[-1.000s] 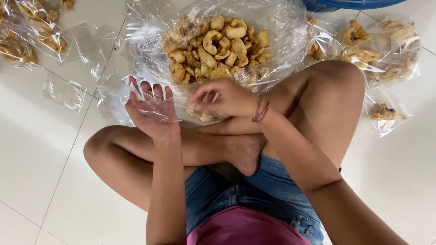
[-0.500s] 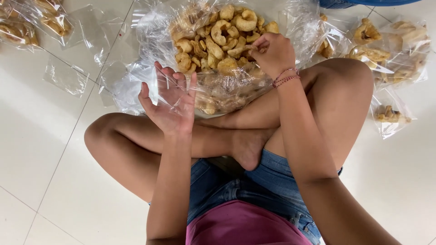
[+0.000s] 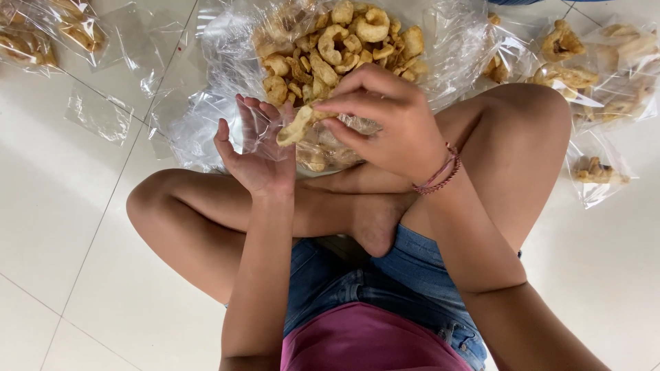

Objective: Packing fried snacks into small individual plastic bags while sitting on the floor.

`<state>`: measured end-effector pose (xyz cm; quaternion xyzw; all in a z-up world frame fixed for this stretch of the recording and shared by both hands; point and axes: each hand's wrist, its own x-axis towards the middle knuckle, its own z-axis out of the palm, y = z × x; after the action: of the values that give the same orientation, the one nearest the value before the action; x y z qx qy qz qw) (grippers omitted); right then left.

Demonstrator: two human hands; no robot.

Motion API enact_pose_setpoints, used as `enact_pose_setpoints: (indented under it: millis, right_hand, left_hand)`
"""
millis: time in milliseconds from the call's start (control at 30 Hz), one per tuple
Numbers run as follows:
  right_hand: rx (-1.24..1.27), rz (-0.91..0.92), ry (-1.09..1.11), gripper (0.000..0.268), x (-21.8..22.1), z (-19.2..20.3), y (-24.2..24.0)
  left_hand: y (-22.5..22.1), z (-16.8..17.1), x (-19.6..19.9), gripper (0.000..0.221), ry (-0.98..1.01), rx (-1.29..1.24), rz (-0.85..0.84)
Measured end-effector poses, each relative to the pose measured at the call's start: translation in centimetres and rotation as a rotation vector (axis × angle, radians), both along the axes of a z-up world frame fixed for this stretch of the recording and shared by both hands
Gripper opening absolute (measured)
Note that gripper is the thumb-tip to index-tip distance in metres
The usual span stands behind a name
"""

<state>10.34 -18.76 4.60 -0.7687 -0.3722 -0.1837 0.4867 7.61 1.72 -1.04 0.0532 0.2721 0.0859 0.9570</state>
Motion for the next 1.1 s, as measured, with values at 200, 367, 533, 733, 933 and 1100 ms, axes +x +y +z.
enact_pose_setpoints:
  millis: [200,367,533,733,933,1100]
  right_hand:
    - [-0.066,-0.083,-0.058,0.014,-1.4,-1.8,3.4]
    - [0.003,0.059,0.116,0.014,-2.0,0.4,4.7]
    - [0.018,0.352,0.582,0.029,-1.5,-0.9,3.4]
    - [-0.122,-0.284,0.811,0.021,4.6,-9.3,-1.1]
    - [-0.453,-0.337,0.849,0.038,4.6,-12.6,0.9]
    - [-0.293,-0.229,0.923,0.041,4.1,-9.1,-0.7]
  left_hand:
    - [-0.5,-0.8,0.3,0.039,-0.093,0.043,-0.01]
    - [1.4,-5.0,0.0,0.051,-0.327,0.28,-0.114]
    - [1.6,-3.4,-0.7,0.046,-0.111,0.203,-0.075]
    - [1.8,-1.8,-2.7,0.033,-0.103,-0.026,-0.077]
    - [1.8,-2.0,-3.2,0.032,-0.08,-0.066,-0.11]
    - [2.6,-2.0,-3.1,0.033,-0.152,-0.072,-0.113]
